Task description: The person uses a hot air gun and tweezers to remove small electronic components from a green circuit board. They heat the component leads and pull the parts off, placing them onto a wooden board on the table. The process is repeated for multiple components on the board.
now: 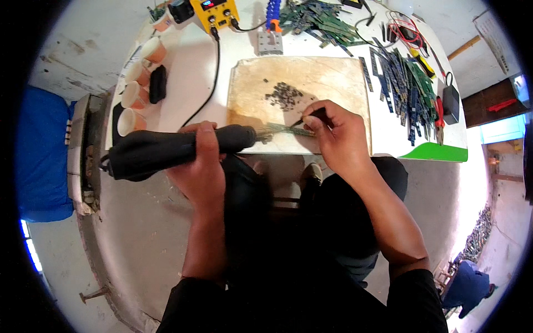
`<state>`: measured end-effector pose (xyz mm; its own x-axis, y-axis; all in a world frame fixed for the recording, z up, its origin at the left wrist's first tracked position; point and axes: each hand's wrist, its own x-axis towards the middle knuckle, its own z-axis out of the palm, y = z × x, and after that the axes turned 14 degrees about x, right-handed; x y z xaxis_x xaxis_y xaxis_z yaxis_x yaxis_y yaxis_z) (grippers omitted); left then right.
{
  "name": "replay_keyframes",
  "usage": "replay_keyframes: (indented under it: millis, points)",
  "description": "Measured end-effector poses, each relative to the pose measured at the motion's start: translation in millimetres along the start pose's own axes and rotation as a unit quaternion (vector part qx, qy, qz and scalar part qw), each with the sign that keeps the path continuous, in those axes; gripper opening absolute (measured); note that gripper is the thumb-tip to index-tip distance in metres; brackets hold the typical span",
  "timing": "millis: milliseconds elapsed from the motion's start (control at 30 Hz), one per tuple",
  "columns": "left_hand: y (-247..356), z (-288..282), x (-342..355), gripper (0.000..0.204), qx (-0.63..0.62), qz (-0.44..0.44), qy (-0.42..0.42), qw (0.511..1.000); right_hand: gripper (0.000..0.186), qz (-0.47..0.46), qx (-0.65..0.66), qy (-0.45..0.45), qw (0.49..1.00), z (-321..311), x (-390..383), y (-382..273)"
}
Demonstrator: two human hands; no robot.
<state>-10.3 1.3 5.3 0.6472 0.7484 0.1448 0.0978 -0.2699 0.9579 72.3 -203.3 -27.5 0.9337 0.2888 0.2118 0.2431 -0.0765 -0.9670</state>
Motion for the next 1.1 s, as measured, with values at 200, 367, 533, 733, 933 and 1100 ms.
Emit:
replay_keyframes:
  millis: [200, 367, 533, 733, 933, 1100]
  points:
    - [-3.0, 0.9, 2.4, 0.019, -0.023, 0.005, 0.004, 1.0, 0.006, 0.055, -0.026, -0.014, 0.998, -1.0, -1.0, -5.9]
    - [-6.1, 4.5, 1.5, 0.022, 0.008, 0.029, 0.017, 0.999, 0.007, 0.006, 0.01, -0.006, 1.0, 0.1, -0.2, 1.9]
    - [-7.6, -0.7, 4.6, 0.018, -0.017, 0.004, -0.008, 1.0, 0.007, 0.022, -0.008, -0.008, 1.0, -1.0, 0.9, -3.0]
    - [-1.2, -0.5, 2.2, 0.017, -0.023, 0.005, -0.009, 1.0, 0.005, 0.024, 0.0, -0.002, 1.0, 1.2, -1.2, -2.2]
    - [-3.8, 1.1, 3.7, 0.016, -0.032, 0.012, -0.004, 0.999, 0.005, 0.023, -0.002, -0.003, 1.0, 1.2, -0.6, -4.0]
    - [-5.4, 0.7, 3.9, 0.015, -0.031, 0.015, -0.003, 0.999, 0.006, 0.024, 0.0, -0.007, 1.0, 0.8, -0.8, -4.9]
